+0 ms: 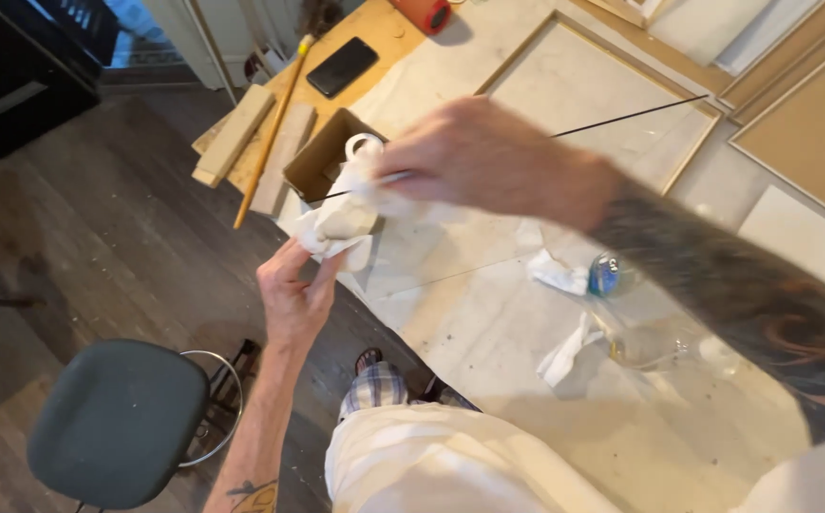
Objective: Cleaning glass panes with spray and paper towels and assembling them into a picture frame with a backing board.
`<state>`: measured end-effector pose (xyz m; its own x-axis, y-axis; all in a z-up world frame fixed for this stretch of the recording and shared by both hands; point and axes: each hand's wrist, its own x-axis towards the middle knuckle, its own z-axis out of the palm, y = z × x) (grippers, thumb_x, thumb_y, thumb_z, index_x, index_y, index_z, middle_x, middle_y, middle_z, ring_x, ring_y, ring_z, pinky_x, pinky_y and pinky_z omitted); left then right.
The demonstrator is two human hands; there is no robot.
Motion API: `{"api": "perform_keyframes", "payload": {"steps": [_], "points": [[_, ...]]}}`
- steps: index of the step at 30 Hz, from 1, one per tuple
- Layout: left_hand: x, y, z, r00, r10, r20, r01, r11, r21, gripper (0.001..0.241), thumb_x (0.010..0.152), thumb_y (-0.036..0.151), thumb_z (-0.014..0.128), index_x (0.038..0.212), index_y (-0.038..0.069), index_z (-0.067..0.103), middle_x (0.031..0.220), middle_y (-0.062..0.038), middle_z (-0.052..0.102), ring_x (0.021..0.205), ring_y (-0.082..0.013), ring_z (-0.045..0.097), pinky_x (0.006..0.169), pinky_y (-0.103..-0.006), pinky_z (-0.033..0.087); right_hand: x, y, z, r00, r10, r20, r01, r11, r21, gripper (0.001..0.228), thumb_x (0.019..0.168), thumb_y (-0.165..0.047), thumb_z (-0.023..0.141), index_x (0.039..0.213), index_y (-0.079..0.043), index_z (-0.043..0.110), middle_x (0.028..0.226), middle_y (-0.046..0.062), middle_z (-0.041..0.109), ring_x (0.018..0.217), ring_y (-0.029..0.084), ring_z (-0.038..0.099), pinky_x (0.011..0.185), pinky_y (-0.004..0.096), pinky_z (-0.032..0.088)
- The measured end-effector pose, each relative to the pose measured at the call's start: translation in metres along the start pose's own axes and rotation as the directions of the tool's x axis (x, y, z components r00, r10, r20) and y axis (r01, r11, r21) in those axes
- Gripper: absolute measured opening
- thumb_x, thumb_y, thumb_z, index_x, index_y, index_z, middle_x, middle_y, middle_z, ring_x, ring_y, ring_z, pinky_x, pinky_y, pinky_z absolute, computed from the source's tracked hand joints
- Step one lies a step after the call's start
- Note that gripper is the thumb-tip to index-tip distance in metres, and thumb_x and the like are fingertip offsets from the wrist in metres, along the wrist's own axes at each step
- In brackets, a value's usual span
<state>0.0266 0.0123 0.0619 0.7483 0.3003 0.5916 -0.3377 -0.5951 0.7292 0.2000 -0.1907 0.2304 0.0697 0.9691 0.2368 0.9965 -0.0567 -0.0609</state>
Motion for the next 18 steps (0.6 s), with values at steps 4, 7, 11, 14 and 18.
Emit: {"api": "perform_keyframes", "payload": {"steps": [4,7,11,14,18], "points": [[-0.002,-0.002,-0.002,1.000,-0.016,0.022,0.016,1.000,-0.016,0.027,0.095,0.012,0.075,0.120,0.003,0.072,0.124,-0.013,0.073,0.117,-0.0277,0.071,0.097,-0.0378,0.062,-0.080,0.047,-0.032,0.978,0.196,0.073,-0.204,0.969,0.137,0.018,0.097,-0.020,0.070,0.112,-0.012,0.077,0.087,0.004,0.077,0.067,0.020,0.070,0.065,0.037,0.047],[-0.003,-0.006,0.001,1.000,-0.002,0.000,0.002,1.000,-0.010,0.029,0.095,0.016,0.076,0.121,0.002,0.072,0.124,-0.014,0.073,0.114,-0.0263,0.072,0.096,-0.0365,0.062,-0.070,0.035,-0.031,0.995,0.103,0.015,-0.104,0.992,0.065,0.015,0.100,-0.025,0.069,0.103,-0.011,0.073,0.081,0.005,0.069,0.067,0.021,0.065,0.065,0.036,0.044],[-0.002,0.002,-0.004,0.999,-0.039,0.015,0.040,0.999,-0.032,0.020,0.095,0.015,0.078,0.112,0.003,0.076,0.118,-0.011,0.075,0.111,-0.0182,0.070,0.097,-0.0322,0.054,0.011,0.000,0.010,0.999,0.002,-0.033,0.000,0.999,0.039,0.009,0.099,-0.025,0.064,0.092,-0.020,0.067,0.079,0.001,0.068,0.072,0.024,0.066,0.061,0.042,0.045],[-0.006,-0.014,-0.003,0.995,-0.104,0.004,0.103,0.992,0.068,0.012,0.098,0.016,0.077,0.102,0.004,0.075,0.098,0.000,0.070,0.094,-0.0065,0.056,0.082,-0.0282,0.048,0.038,-0.011,0.029,0.985,-0.009,-0.174,0.003,0.999,-0.034,0.012,0.095,-0.032,0.064,0.091,-0.022,0.070,0.078,-0.003,0.074,0.066,0.023,0.073,0.056,0.042,0.056],[-0.014,-0.018,-0.008,0.998,-0.062,-0.006,0.062,0.998,0.029,0.026,0.097,0.002,0.077,0.121,-0.005,0.071,0.122,-0.016,0.072,0.112,-0.0231,0.067,0.092,-0.0338,0.057,-0.024,0.023,0.007,0.987,-0.130,-0.096,0.108,0.973,-0.203,0.003,0.100,-0.018,0.068,0.097,-0.017,0.067,0.075,-0.003,0.061,0.061,0.014,0.063,0.051,0.032,0.052]]}}
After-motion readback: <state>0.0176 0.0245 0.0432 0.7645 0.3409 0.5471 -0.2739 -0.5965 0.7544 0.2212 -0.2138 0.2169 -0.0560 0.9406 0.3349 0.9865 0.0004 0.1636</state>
